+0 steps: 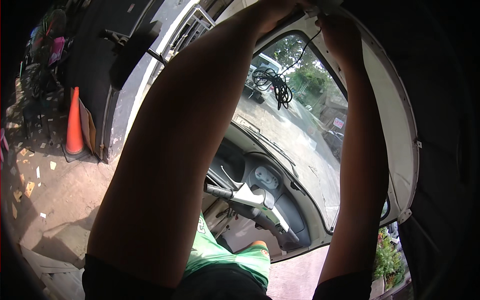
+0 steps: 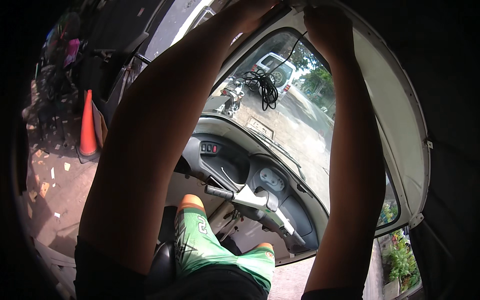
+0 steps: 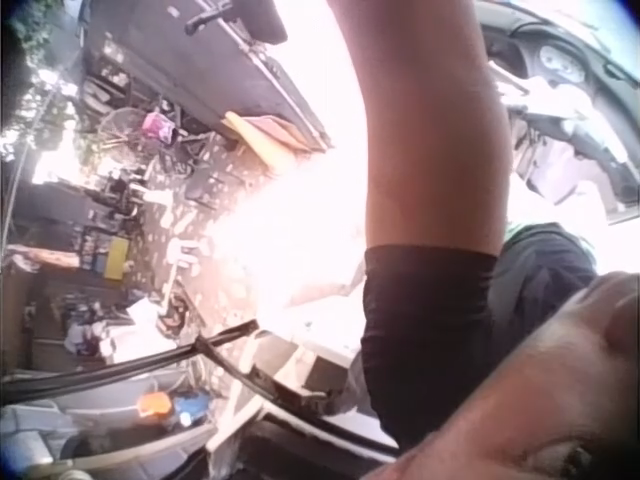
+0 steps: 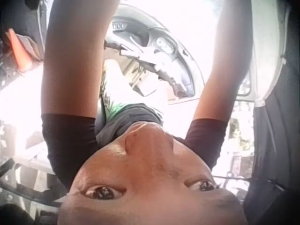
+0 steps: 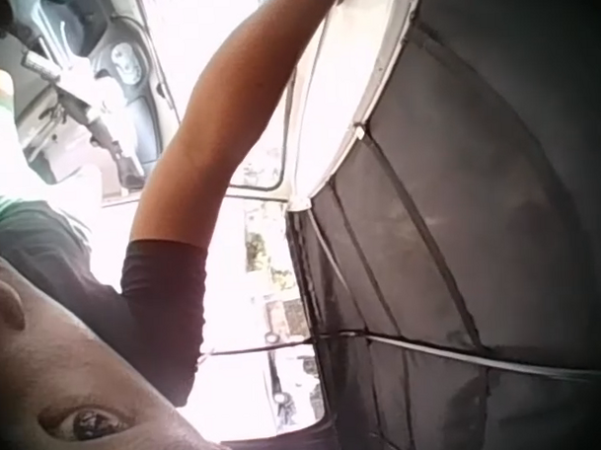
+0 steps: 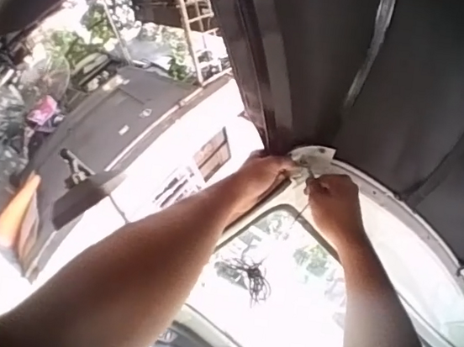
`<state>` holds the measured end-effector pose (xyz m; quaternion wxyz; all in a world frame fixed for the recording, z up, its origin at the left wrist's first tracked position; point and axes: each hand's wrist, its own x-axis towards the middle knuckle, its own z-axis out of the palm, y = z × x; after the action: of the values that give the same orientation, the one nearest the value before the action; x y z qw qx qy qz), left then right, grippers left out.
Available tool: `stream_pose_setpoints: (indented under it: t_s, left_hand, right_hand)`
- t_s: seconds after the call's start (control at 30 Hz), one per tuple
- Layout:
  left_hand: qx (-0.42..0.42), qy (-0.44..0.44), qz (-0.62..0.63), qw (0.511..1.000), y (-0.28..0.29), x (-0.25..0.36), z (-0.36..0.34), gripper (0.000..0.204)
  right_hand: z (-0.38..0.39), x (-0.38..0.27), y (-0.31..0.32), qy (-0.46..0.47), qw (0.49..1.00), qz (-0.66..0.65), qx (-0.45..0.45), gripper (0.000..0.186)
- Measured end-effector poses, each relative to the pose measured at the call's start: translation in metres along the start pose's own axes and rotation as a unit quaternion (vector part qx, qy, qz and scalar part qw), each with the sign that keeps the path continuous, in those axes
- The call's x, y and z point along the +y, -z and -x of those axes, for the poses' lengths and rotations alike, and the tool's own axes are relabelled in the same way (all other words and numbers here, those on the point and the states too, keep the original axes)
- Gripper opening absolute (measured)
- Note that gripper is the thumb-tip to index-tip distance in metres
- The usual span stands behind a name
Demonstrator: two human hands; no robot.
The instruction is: Gathering hardware and fastening it to the interior roof frame of a vehicle.
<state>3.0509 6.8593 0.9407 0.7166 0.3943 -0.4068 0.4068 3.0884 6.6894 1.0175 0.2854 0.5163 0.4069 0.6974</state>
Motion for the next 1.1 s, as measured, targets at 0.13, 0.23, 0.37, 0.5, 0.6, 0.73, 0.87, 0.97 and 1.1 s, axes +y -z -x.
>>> stream_pose_setpoints:
  t_s: [0.13,0.23,0.37,0.5,0.6,0.73,0.87,0.97,1.1]
  left_hand:
    - [0.017,-0.026,-0.022,0.999,-0.007,0.000,-0.001,0.027]
    - [0.012,-0.001,-0.021,1.000,0.004,0.003,-0.004,0.028]
    - [-0.003,0.012,0.005,1.000,0.000,-0.001,-0.006,0.028]
    - [0.009,-0.024,-0.011,1.000,0.003,-0.002,-0.005,0.029]
    - [0.042,-0.009,-0.044,0.998,0.001,0.012,0.008,0.031]
    - [0.073,0.007,-0.077,0.994,-0.018,0.003,0.002,0.037]
    - [0.027,-0.029,-0.079,0.996,0.008,0.009,0.004,0.038]
    - [0.013,-0.034,-0.058,0.998,-0.003,0.008,0.001,0.034]
    - [-0.025,0.021,0.003,0.999,0.003,-0.002,-0.004,0.026]
  right_hand:
    - [-0.005,0.007,0.009,0.008,0.997,0.059,-0.040,0.018]
    - [-0.018,-0.025,0.037,-0.136,0.984,-0.105,-0.051,0.015]
    - [-0.011,-0.036,0.061,-0.262,0.935,-0.233,-0.051,0.028]
    - [-0.012,-0.036,0.066,-0.243,0.943,-0.224,-0.023,0.022]
    - [-0.016,-0.026,0.066,-0.278,0.915,-0.287,-0.063,0.022]
    - [0.000,0.040,0.020,0.080,0.992,0.034,-0.096,0.017]
    - [-0.015,-0.033,0.051,-0.360,0.825,-0.404,-0.163,0.021]
    - [-0.004,-0.052,0.040,-0.409,0.729,-0.544,-0.079,0.024]
    - [-0.003,-0.076,0.032,-0.413,0.621,-0.665,-0.043,0.028]
